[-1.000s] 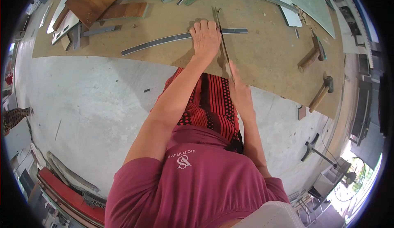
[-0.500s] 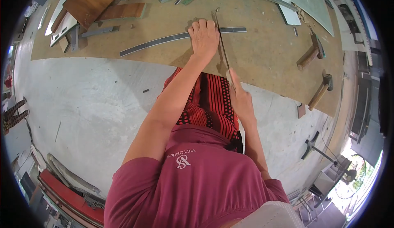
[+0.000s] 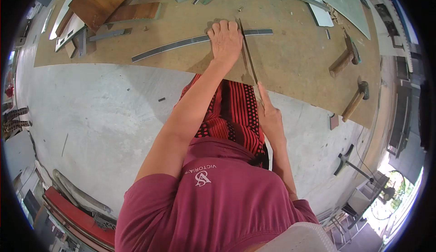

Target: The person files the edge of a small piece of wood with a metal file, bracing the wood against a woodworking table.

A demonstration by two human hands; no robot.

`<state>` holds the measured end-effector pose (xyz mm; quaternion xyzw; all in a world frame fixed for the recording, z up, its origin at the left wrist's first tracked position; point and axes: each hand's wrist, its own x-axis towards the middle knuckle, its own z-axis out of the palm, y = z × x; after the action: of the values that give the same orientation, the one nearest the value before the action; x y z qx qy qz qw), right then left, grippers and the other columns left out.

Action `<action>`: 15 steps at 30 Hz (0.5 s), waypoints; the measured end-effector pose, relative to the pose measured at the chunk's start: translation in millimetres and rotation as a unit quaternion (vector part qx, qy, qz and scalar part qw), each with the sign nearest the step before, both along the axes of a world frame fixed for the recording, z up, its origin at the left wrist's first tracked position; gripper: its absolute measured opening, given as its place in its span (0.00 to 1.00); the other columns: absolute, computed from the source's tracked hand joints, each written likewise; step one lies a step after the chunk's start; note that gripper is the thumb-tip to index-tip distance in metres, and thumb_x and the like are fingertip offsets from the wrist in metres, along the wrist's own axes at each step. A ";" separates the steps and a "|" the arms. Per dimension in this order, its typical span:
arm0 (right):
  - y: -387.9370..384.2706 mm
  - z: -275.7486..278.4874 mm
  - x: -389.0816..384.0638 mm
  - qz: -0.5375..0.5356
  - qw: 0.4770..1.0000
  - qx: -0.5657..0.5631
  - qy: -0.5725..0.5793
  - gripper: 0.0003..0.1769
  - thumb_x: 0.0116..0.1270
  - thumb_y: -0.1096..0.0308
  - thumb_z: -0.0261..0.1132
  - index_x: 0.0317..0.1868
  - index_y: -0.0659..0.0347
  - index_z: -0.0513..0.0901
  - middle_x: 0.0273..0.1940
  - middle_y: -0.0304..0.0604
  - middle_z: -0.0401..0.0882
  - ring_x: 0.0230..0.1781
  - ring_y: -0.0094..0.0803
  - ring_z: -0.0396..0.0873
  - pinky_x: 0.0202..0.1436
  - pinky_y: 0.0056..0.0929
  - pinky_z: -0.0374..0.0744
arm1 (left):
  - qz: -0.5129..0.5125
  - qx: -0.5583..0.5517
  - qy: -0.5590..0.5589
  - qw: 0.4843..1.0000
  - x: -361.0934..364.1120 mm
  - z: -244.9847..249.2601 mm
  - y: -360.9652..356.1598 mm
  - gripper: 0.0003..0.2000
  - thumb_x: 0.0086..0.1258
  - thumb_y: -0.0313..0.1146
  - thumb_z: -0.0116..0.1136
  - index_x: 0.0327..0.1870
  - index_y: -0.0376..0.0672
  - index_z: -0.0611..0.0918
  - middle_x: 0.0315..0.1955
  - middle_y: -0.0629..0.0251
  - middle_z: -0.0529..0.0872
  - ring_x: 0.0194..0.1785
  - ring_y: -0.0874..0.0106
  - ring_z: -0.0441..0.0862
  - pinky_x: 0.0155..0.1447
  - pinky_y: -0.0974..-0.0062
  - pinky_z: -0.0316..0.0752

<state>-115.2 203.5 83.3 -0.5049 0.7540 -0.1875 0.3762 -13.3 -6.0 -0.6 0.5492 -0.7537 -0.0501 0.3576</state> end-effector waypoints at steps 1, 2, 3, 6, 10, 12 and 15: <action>-10.8 -6.7 -1.0 0.022 0.999 -0.035 0.032 0.31 0.70 0.70 0.52 0.73 0.42 0.58 0.41 0.60 0.77 0.35 0.62 0.77 0.36 0.54 0.72 | 0.002 0.001 -0.001 1.000 0.4 -0.2 0.0 0.09 0.61 0.32 0.60 0.39 0.45 0.73 0.39 0.58 0.74 0.45 0.56 0.70 0.48 0.56 0.62; -22.4 -14.2 -2.0 0.045 0.994 -0.071 0.063 0.32 0.70 0.70 0.53 0.73 0.41 0.58 0.27 0.63 0.77 0.28 0.61 0.77 0.32 0.55 0.70 | 0.003 -0.002 -0.001 1.000 0.7 0.3 0.0 0.09 0.61 0.32 0.60 0.39 0.45 0.73 0.39 0.58 0.74 0.45 0.56 0.70 0.48 0.56 0.62; -35.0 -23.8 -3.4 0.047 0.994 -0.074 0.063 0.32 0.70 0.70 0.53 0.73 0.41 0.58 0.27 0.63 0.77 0.28 0.61 0.77 0.32 0.55 0.70 | 0.001 0.000 0.001 1.000 0.9 1.1 0.2 0.09 0.61 0.32 0.60 0.39 0.45 0.73 0.39 0.58 0.74 0.44 0.56 0.70 0.48 0.56 0.62; -55.6 -38.3 -1.9 0.070 0.977 -0.174 0.105 0.32 0.70 0.69 0.53 0.73 0.41 0.58 0.26 0.64 0.76 0.28 0.62 0.77 0.32 0.56 0.71 | 0.006 -0.003 -0.001 1.000 0.7 -1.8 0.2 0.09 0.61 0.32 0.60 0.39 0.45 0.73 0.39 0.58 0.74 0.44 0.56 0.70 0.48 0.56 0.62; -28.8 -24.5 0.5 0.053 0.988 -0.121 0.086 0.33 0.70 0.70 0.53 0.73 0.41 0.58 0.26 0.64 0.77 0.28 0.62 0.77 0.32 0.56 0.71 | 0.001 -0.007 0.008 1.000 1.2 -0.3 -0.2 0.09 0.61 0.32 0.60 0.38 0.45 0.73 0.38 0.58 0.74 0.44 0.56 0.70 0.48 0.56 0.62; -6.6 -9.6 3.0 0.038 0.994 -0.074 0.069 0.33 0.70 0.70 0.53 0.73 0.41 0.58 0.26 0.64 0.77 0.28 0.62 0.77 0.32 0.55 0.71 | 0.005 0.000 0.001 1.000 1.3 0.7 -0.4 0.09 0.61 0.32 0.60 0.38 0.45 0.73 0.38 0.58 0.74 0.44 0.56 0.70 0.48 0.57 0.62; 7.3 2.4 4.1 -0.007 1.000 0.014 0.014 0.32 0.70 0.69 0.51 0.74 0.40 0.57 0.49 0.59 0.79 0.38 0.64 0.77 0.40 0.52 0.74 | 0.002 -0.004 0.001 1.000 1.7 0.6 1.0 0.09 0.61 0.32 0.60 0.38 0.44 0.74 0.38 0.58 0.74 0.43 0.56 0.70 0.48 0.57 0.61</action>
<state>-111.1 210.7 85.7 -0.4968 0.7652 -0.1726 0.3713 -11.6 -5.0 0.0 0.5491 -0.7526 -0.0471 0.3605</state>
